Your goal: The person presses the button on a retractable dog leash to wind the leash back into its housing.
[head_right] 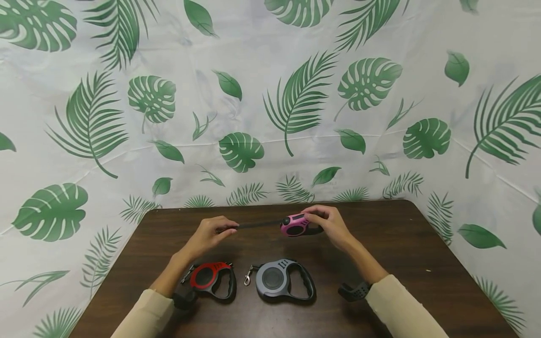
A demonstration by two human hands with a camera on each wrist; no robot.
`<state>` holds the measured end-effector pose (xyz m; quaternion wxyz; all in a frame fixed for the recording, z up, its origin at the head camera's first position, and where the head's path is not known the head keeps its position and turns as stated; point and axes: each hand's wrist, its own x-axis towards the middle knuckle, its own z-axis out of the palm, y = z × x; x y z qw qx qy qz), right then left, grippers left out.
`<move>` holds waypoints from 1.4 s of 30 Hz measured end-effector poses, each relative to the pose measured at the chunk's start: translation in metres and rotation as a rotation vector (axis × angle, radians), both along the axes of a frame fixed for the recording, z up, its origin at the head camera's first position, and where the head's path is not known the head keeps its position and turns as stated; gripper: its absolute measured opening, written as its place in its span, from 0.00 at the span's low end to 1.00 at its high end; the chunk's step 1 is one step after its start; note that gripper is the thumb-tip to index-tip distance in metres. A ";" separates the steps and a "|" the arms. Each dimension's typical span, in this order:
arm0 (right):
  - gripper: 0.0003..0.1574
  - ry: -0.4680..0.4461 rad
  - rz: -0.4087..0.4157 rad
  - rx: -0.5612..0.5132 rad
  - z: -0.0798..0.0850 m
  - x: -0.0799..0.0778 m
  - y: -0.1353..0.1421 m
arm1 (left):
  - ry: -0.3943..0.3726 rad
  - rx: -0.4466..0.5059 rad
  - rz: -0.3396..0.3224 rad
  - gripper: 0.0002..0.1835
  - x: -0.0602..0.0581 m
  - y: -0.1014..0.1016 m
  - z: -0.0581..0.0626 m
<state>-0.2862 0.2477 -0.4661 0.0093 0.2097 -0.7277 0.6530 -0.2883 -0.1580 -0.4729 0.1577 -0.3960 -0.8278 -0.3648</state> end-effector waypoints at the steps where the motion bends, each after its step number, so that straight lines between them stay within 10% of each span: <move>1: 0.16 0.005 0.001 0.001 0.000 0.000 -0.001 | 0.000 0.003 0.001 0.10 0.000 0.001 0.000; 42: 0.18 -0.061 0.061 -0.050 -0.007 0.001 -0.028 | -0.033 0.070 -0.051 0.10 0.003 0.042 -0.003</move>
